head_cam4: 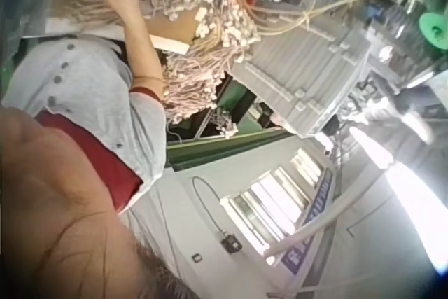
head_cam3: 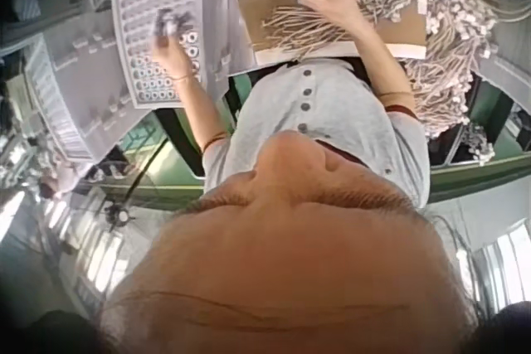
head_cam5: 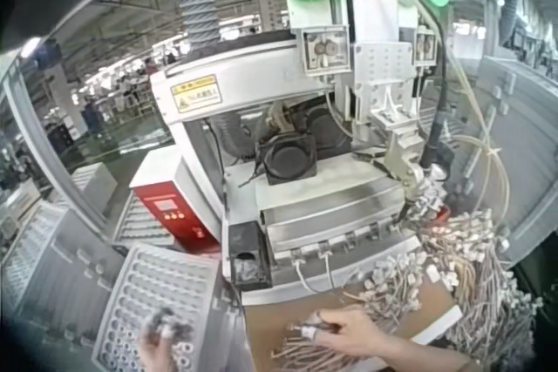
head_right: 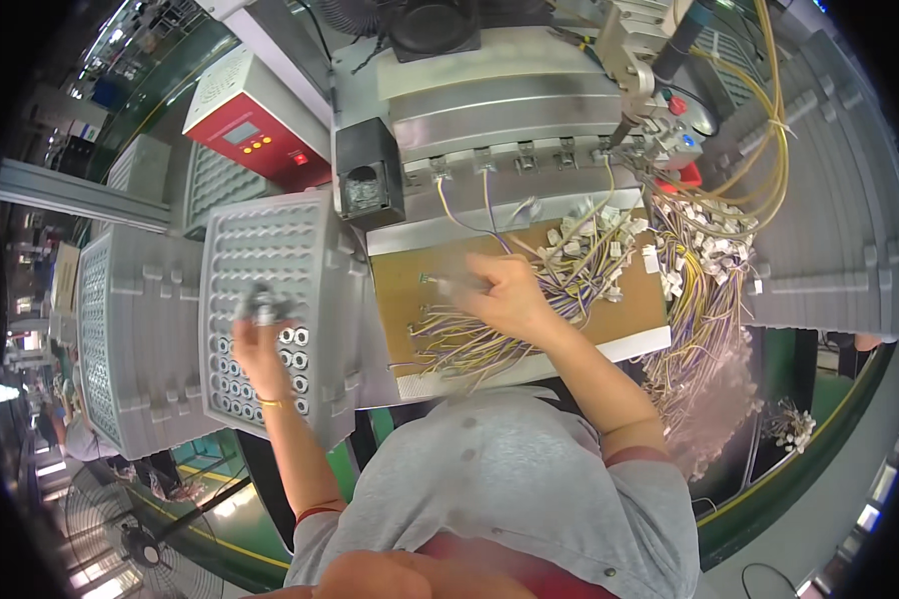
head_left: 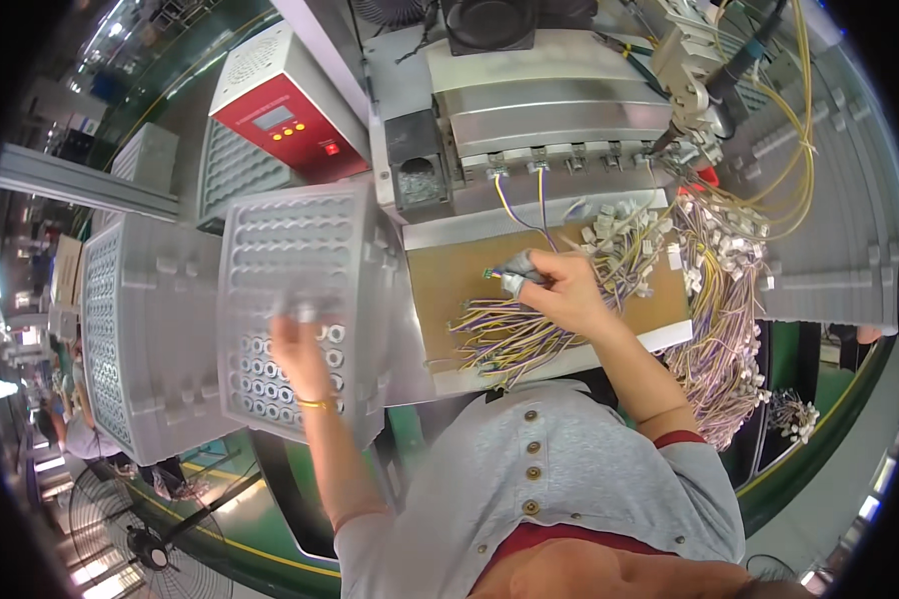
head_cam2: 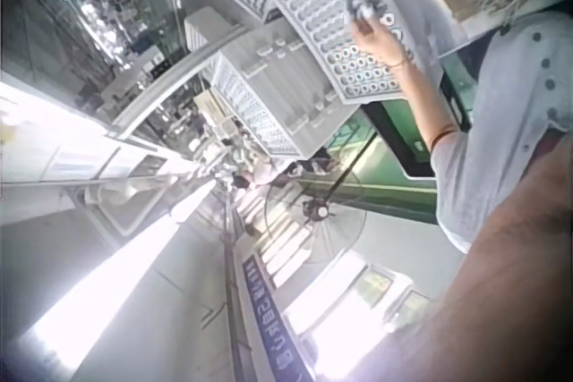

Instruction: The person assembles electrical wire harnesses by hand, inserting electrical connectors into wires and organizing the wire harnesses at a factory workstation.

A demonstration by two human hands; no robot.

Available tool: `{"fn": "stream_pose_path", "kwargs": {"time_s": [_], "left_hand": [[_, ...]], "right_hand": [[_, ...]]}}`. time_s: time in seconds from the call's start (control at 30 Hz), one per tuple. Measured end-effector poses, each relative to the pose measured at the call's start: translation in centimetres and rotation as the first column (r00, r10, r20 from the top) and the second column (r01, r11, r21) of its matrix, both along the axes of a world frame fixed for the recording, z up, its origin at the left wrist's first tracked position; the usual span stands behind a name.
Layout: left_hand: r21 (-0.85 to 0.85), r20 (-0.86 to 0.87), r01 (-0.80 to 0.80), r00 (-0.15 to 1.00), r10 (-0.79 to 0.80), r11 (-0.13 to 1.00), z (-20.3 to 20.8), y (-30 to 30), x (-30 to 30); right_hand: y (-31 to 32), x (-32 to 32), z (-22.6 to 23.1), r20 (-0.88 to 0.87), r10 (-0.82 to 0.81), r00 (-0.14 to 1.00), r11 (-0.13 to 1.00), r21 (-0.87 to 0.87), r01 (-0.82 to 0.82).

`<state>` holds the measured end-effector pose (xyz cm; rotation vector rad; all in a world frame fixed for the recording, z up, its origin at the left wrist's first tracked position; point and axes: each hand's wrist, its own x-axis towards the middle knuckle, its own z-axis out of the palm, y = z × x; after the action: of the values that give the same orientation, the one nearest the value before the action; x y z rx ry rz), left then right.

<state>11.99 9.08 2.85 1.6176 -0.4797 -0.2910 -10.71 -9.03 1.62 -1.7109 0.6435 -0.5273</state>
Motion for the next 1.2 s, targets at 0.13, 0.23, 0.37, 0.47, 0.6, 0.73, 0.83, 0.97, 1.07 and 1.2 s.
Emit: {"fn": "stream_pose_path", "kwargs": {"time_s": [0.13,0.23,0.37,0.47,0.6,0.73,0.83,0.97,1.07,1.2], "left_hand": [[-0.148,-0.348,0.383,0.843,-0.41,0.912,-1.0,-4.3,-7.1],[-0.286,-0.383,0.467,0.745,-0.547,0.837,-2.2,-5.5,-9.4],[-0.331,-0.425,0.491,0.684,-0.592,0.806,-2.1,-6.3,-10.1],[-0.385,-0.386,0.5,0.677,-0.627,0.776,-2.0,-6.4,-10.4],[-0.392,-0.296,0.535,0.697,-0.654,0.748,-1.4,-6.3,-10.6],[-0.264,-0.164,0.603,0.741,-0.651,0.753,-1.1,-6.7,-10.6],[-0.255,-0.218,0.578,0.746,-0.629,0.775,-1.5,-7.1,-10.5],[-0.362,-0.496,0.445,0.652,-0.573,0.819,-1.3,-7.9,-10.6],[-0.45,-0.517,0.422,0.596,-0.615,0.787,-1.2,-8.3,-10.6],[-0.548,-0.56,0.408,0.47,-0.683,0.73,-1.7,-9.2,-11.9]], "right_hand": [[0.4,0.4,0.3,0.086,0.005,0.996,0.999,-0.054,0.0],[0.5,0.0,0.7,0.121,0.006,0.993,1.0,-0.008,-0.005],[0.5,-0.2,1.7,0.12,-0.019,0.993,0.999,0.038,0.015],[0.5,-0.2,1.3,0.124,-0.026,0.992,1.0,0.014,0.025],[0.2,-0.4,1.3,0.127,-0.007,0.992,1.0,0.007,0.006],[-0.4,-0.4,1.8,0.065,0.102,0.993,0.979,-0.183,-0.089],[-0.1,-0.1,2.0,0.025,0.124,0.992,0.984,-0.132,-0.12],[0.3,0.2,1.8,-0.027,0.048,0.998,0.999,0.027,-0.047],[-0.3,0.1,1.0,-0.051,0.039,0.998,0.995,0.095,-0.034],[-1.1,-0.1,1.3,0.004,0.02,1.0,0.954,0.299,-0.02]]}}
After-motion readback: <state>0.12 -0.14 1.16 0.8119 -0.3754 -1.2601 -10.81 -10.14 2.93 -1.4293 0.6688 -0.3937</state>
